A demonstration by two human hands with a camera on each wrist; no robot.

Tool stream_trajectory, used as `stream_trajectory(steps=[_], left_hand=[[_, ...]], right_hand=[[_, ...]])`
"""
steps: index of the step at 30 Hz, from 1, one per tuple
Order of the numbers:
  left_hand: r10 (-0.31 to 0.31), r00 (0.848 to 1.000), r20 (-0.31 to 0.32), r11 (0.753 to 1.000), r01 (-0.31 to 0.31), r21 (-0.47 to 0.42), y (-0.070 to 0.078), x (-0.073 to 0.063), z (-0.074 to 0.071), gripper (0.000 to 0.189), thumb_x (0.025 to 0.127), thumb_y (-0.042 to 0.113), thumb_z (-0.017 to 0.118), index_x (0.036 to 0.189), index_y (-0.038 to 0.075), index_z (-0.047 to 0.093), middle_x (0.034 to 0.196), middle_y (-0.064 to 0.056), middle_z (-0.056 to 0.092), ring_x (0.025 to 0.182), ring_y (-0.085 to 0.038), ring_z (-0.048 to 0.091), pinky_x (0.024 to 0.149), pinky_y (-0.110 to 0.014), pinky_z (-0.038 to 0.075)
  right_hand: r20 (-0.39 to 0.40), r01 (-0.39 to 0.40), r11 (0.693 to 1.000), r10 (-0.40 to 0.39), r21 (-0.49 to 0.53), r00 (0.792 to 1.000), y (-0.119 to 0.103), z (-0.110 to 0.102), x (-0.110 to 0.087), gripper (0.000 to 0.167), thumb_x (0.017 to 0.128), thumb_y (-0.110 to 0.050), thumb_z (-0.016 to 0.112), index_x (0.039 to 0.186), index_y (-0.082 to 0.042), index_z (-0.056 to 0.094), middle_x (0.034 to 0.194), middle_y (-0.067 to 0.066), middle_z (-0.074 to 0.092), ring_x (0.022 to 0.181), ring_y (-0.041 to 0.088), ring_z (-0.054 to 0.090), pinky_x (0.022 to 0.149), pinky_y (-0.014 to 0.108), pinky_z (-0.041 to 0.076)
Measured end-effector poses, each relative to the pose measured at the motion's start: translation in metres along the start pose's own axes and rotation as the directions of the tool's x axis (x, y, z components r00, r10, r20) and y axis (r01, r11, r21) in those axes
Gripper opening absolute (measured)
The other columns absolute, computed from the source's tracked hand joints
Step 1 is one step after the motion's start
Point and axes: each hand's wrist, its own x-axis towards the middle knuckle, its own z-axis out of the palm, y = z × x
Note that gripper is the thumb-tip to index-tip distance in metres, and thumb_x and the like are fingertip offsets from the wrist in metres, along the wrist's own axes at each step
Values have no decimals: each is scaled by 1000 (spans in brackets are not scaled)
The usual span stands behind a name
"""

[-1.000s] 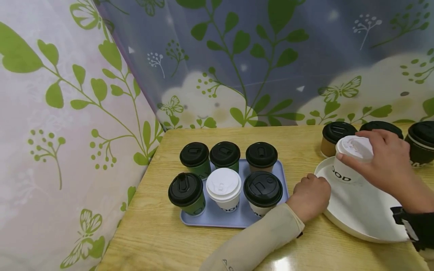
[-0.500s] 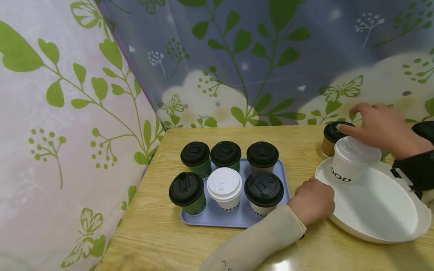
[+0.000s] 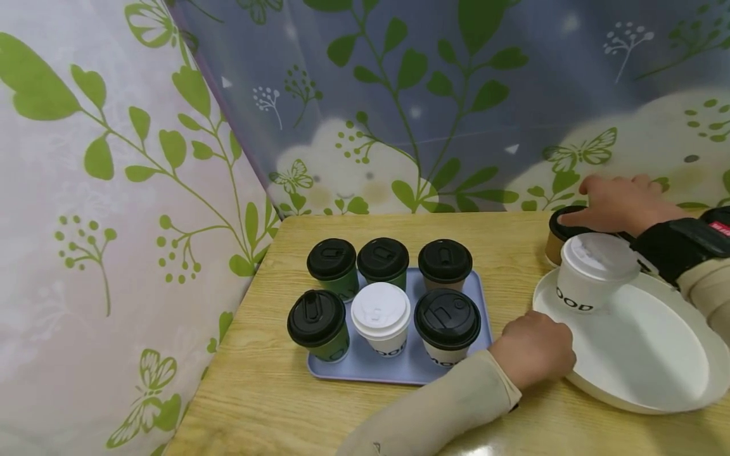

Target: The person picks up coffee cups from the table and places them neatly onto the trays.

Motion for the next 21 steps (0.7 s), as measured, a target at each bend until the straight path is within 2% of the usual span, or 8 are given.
stream_trajectory(steps=[4, 8, 12, 17, 21], left_hand=[[-5, 1000, 9, 1000, 5, -9, 1, -1, 0, 27, 101, 35, 60, 77, 26, 69, 97, 10, 68, 76, -8, 57, 55, -34, 48], [2, 1000, 29, 1000, -1, -30, 1, -4, -1, 29, 101, 35, 59, 76, 26, 68, 97, 11, 69, 75, -7, 57, 55, -34, 49], [7, 999, 39, 999, -5, -41, 1, -7, -3, 30, 102, 36, 57, 76, 26, 68, 97, 12, 69, 77, -6, 57, 56, -34, 49], [11, 999, 31, 999, -10, -37, 1, -9, -3, 30, 102, 38, 57, 77, 27, 69, 99, 13, 69, 80, -6, 58, 57, -34, 49], [12, 999, 31, 999, -11, -31, 1, -9, -3, 29, 102, 39, 57, 79, 28, 70, 100, 13, 69, 81, -6, 58, 57, -34, 49]], right_hand=[[27, -33, 999, 33, 12, 999, 0, 4, 4, 103, 90, -72, 62, 143, 13, 40, 132, 50, 41, 110, 73, 27, 92, 77, 22], [47, -35, 999, 34, 23, 998, 1, 7, 3, 104, 88, -72, 65, 143, 13, 40, 131, 50, 41, 107, 69, 28, 91, 73, 23], [49, -16, 1000, 16, 2, 999, 1, 8, 4, 100, 90, -68, 66, 142, 13, 43, 131, 48, 45, 105, 68, 33, 88, 68, 25], [33, 10, 999, -9, -38, 999, 2, 10, 8, 84, 93, -57, 67, 137, 13, 49, 124, 42, 54, 105, 68, 44, 88, 70, 28], [15, 21, 999, -21, -27, 1000, 2, 10, 13, 82, 93, -54, 66, 138, 12, 48, 123, 41, 55, 102, 64, 49, 87, 72, 29]])
